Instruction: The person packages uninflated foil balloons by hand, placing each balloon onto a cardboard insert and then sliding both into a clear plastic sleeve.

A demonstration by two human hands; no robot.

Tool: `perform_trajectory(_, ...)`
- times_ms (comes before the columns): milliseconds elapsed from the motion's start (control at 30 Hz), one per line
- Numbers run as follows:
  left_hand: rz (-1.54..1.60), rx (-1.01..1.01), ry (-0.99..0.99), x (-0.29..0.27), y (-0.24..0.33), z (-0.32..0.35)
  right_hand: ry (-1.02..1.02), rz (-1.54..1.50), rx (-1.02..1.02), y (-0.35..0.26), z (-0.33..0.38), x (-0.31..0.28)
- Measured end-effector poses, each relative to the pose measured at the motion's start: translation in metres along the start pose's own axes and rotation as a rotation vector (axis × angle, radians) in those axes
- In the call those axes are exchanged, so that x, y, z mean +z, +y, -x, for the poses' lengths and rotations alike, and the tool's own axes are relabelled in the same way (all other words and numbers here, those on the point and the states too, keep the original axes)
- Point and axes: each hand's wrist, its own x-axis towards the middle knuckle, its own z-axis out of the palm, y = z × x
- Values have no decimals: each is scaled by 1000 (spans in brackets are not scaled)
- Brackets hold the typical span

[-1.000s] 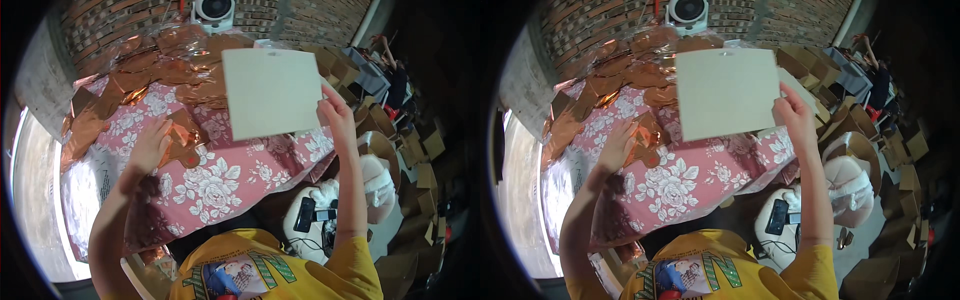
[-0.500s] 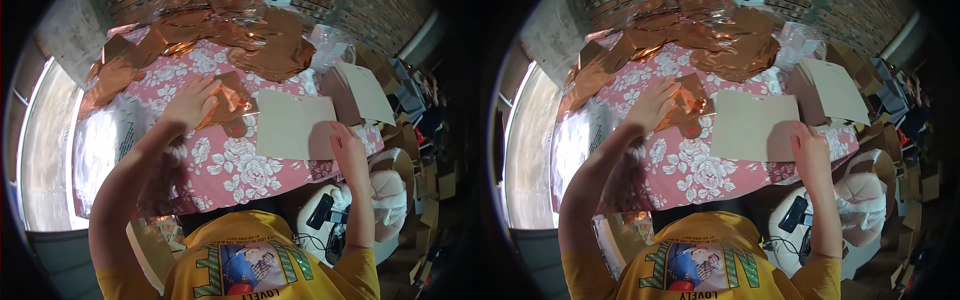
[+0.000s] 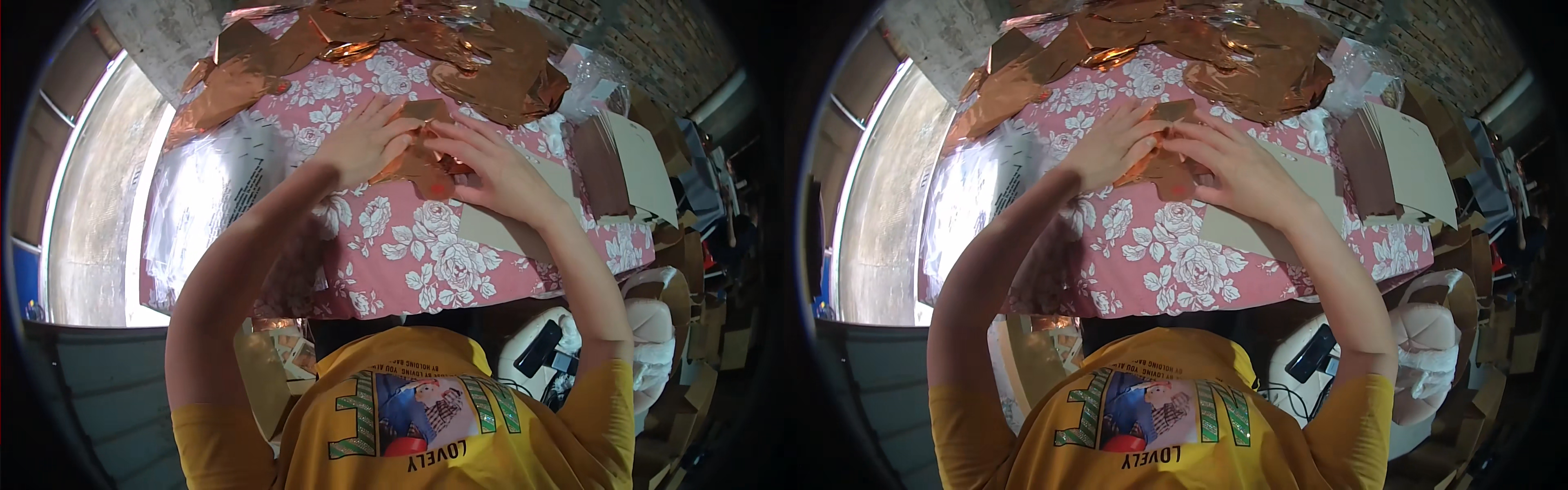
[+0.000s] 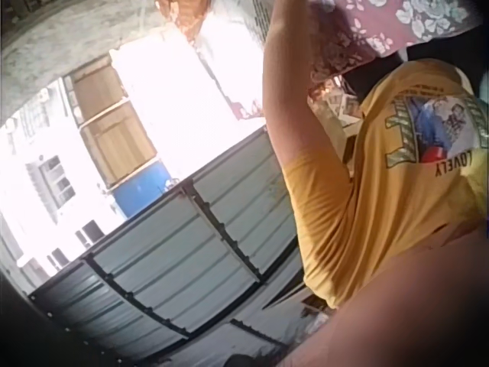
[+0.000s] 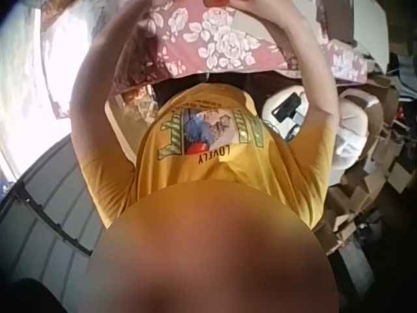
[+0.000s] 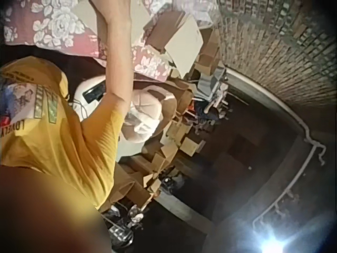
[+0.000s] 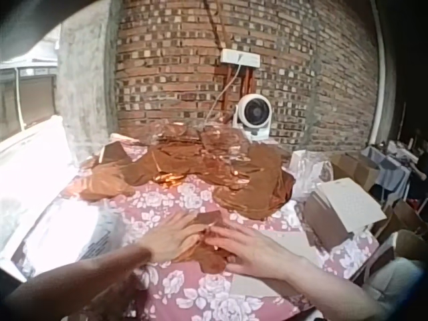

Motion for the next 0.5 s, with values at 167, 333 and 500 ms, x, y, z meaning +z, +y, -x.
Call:
perform_trajectory(167,-31,57,27,3,-3,3,-46,-58,-120,17,-9,15)
perform_trajectory(333,-91,113,27,1,-5,6,-29,-291,100,20,-22,26)
perform_trajectory(500,39,24,30,4,-2,6,-56,-441,217,32,-31,35)
